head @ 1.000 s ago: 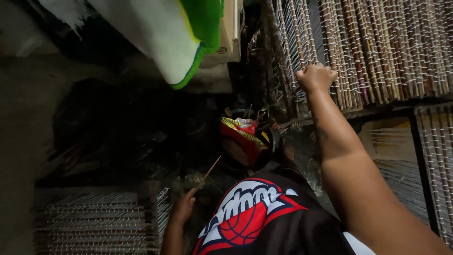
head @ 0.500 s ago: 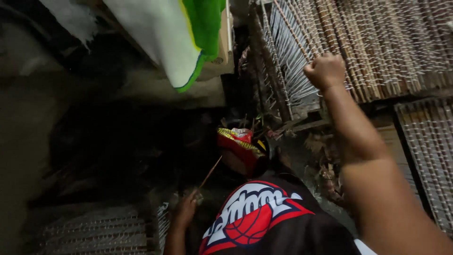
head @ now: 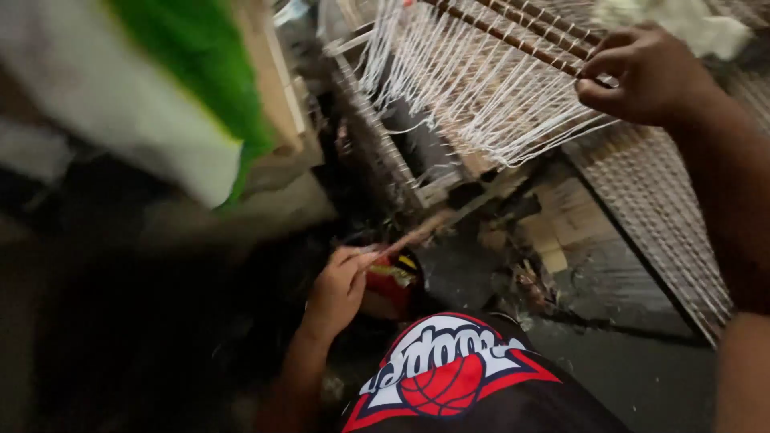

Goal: The person holds a wooden frame with multiple white cotton wicks and dips them into a large black basin of liquid. They use a thin stick to adjust the wicks in the liquid, then lift the frame and place it on a metal rack. The person repeats this process with another frame of wicks.

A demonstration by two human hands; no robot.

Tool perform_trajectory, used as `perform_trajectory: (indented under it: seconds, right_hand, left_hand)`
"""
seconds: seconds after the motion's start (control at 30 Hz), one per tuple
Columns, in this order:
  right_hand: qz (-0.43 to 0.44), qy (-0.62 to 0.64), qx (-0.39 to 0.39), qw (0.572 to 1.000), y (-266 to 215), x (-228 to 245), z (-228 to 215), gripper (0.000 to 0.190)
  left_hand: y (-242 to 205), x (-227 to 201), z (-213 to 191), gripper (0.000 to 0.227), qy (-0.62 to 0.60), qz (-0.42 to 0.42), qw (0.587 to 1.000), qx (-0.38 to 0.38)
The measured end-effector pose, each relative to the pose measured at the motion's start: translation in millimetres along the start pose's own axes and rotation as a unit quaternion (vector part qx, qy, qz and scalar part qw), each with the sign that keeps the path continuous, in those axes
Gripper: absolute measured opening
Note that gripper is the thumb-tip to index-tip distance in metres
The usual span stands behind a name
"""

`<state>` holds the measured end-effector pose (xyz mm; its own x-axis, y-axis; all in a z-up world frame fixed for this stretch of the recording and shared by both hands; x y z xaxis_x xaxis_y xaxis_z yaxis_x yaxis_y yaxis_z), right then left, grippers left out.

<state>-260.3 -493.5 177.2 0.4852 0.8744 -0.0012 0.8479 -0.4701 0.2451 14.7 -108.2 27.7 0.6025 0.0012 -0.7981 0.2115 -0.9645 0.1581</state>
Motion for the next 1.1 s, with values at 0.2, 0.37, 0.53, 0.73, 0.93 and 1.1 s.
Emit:
perform_trajectory:
  seconds: [0.2, 0.37, 0.53, 0.73, 0.93, 1.1]
  right_hand:
    - [-0.005, -0.027, -0.045, 0.999, -99.3, -15.8, -97.7, 0.009]
    - [0.004, -0.041, -0.056, 0.998, -181.5, -27.0, -145.8, 0.008]
    - [0.036, -0.017, -0.040, 0.998, -262.0, -37.2, -168.4, 0.007]
    - [0.114, -0.061, -0.008, 0.992, -349.3, -59.1, -181.0, 0.012]
    - [0.148, -0.068, -0.015, 0.987, -413.5, -60.0, -191.2, 0.008]
    - [0.195, -0.075, -0.035, 0.977, -454.0, -56.4, -196.9, 0.007]
  left_hand:
    - [95.8, -160.3, 56.5, 0.042, 0.044, 0.181, 0.976, 0.116]
    - [133.2, -282.3, 146.7, 0.053, 0.068, 0.297, 0.938, 0.165]
    - [145.2, -372.5, 243.6, 0.085, 0.103, 0.376, 0.890, 0.236]
    - [141.4, -445.8, 329.9, 0.085, 0.199, 0.370, 0.862, 0.283]
    - [124.1, -479.3, 381.4, 0.084, 0.161, 0.378, 0.839, 0.358]
    - [107.9, -495.8, 409.8, 0.084, 0.148, 0.442, 0.809, 0.359]
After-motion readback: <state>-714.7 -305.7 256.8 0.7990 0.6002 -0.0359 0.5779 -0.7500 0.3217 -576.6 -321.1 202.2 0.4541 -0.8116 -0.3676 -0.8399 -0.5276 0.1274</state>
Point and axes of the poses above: each hand's wrist, its own y-axis towards the middle knuckle, its own z-axis out of the palm, x = y × z, the point moved 9 cm from there along y, towards the middle knuckle
